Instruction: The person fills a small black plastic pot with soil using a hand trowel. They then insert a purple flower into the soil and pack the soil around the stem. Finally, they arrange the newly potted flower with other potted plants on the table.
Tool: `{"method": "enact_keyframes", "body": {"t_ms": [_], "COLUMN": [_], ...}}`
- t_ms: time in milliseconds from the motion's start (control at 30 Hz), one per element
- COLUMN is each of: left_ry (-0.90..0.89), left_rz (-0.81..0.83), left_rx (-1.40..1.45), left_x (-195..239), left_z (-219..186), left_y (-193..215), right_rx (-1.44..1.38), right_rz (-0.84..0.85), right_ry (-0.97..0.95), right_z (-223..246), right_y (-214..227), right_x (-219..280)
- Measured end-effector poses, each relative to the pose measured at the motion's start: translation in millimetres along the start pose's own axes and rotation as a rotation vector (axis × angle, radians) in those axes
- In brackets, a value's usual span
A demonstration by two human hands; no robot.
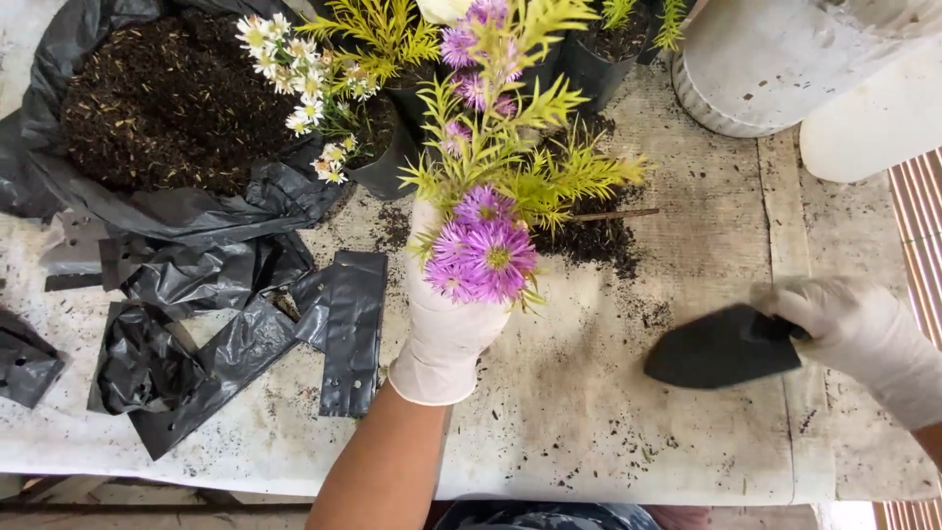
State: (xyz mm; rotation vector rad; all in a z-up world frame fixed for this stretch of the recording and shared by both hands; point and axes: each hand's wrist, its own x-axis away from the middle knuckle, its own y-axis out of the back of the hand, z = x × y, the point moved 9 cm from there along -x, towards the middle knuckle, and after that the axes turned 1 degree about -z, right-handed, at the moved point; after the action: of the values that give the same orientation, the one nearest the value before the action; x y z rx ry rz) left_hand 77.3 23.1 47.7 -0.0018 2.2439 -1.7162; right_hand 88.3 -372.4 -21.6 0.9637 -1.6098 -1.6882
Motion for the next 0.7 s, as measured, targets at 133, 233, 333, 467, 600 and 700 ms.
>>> {"method": "enact_keyframes", "body": {"t_ms": [133,233,333,467,600,700], "left_ry": [0.139,0.118,0.002,0.201,0.350,0.272], "left_rz": [-0.047,-0.090,-0.102,-0.129,-0.153,-0.263], "left_rx": [0.172,0.164,0.030,0.177,0.031,0.027], "left_x": [-2,-2,1,4,6,11], "left_z": [7,5,-3,14,27,25], "left_y": [8,26,28,14,18,52], "right_rx": [0.200,0.069,-0.098,-0.633,-0.971,-0.938], "right_rz": [0.054,0.094,0.122,0.355,-0.274,-0.213], "right_ry": [-0.089,-0.111,-0.245,-1.266,-1.552,-1.586], "right_z": [1,4,13,43,31,23], "right_y": [17,29,42,79,76,59], "right_x": [-98,-145,-145,-81,15,72]}}
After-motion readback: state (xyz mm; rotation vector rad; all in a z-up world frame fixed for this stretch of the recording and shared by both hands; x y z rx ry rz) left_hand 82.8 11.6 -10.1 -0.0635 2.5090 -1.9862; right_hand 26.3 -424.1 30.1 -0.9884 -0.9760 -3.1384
